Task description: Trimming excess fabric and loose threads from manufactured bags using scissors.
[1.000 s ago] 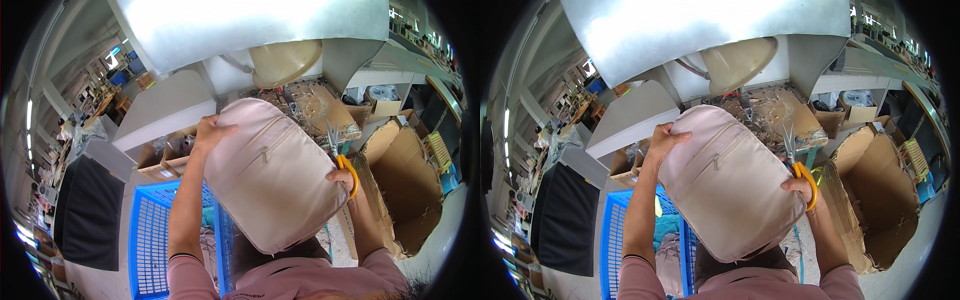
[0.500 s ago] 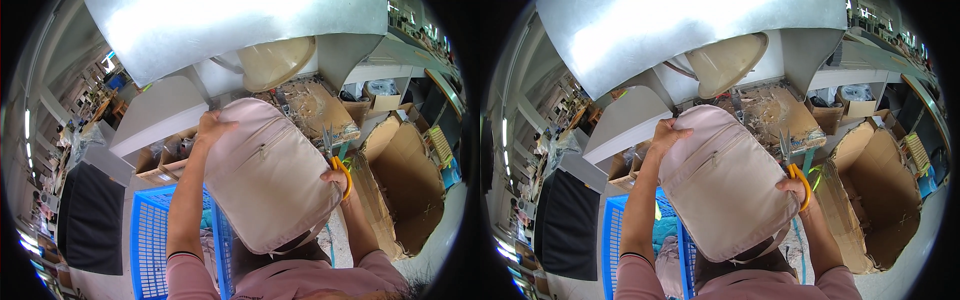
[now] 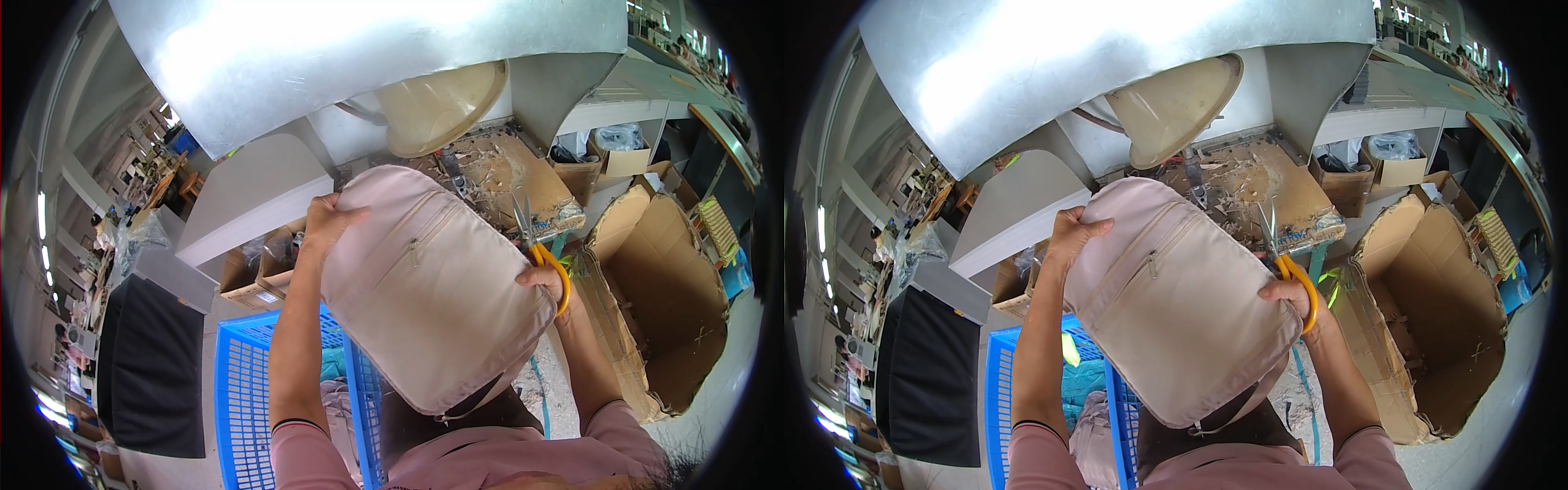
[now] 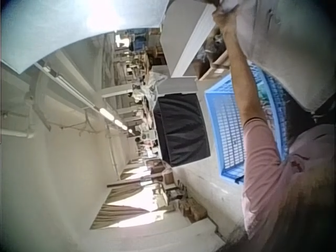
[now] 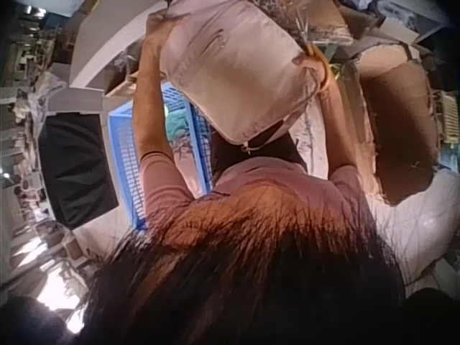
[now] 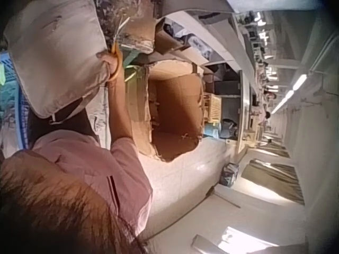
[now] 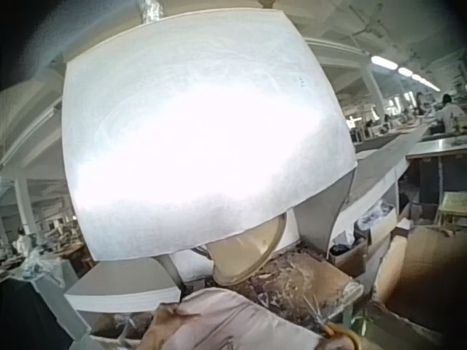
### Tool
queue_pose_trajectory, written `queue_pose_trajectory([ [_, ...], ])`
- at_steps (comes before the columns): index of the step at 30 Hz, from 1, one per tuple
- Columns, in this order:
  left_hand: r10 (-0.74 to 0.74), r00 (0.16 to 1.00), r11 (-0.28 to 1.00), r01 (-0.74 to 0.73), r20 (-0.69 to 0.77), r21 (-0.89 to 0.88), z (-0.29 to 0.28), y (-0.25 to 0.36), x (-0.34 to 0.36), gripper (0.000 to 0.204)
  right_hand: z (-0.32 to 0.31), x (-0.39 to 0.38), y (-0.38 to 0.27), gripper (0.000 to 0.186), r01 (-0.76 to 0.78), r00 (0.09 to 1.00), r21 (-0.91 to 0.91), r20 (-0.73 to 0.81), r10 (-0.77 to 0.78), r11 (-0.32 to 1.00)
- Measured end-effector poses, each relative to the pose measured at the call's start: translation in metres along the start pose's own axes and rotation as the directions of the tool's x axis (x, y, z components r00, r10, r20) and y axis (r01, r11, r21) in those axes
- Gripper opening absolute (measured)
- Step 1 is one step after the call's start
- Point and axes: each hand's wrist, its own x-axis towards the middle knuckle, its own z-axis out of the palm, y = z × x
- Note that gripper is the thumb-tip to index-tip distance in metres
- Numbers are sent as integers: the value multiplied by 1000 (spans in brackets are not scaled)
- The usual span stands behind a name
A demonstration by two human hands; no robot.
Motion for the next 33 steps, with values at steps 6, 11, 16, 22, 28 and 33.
queue_pose_trajectory([
  [6,-13,999,999,10,-50,-53,-7,-8,6,21,1,20,-3,58,23,1000,-3,12,-23,1000],
  [11,23,998,999,-25,-64,-32,-10,-15,13,20,3,22,-4,57,-14,1000,36,9,14,999],
  [16,7,999,999,-8,-32,-35,-3,-2,11,22,-1,19,-3,53,19,1000,48,-7,-19,999],
  [22,60,998,997,-60,-15,-42,-1,-8,15,23,-11,17,2,57,-25,1000,56,-13,26,998],
  [28,51,997,985,-59,-56,-159,-12,-16,10,25,-10,8,0,55,61,996,-14,64,-59,998],
  [33,-35,992,962,0,-125,-273,-36,-31,-4,26,1,-9,5,66,185,982,-56,45,-182,981],
])
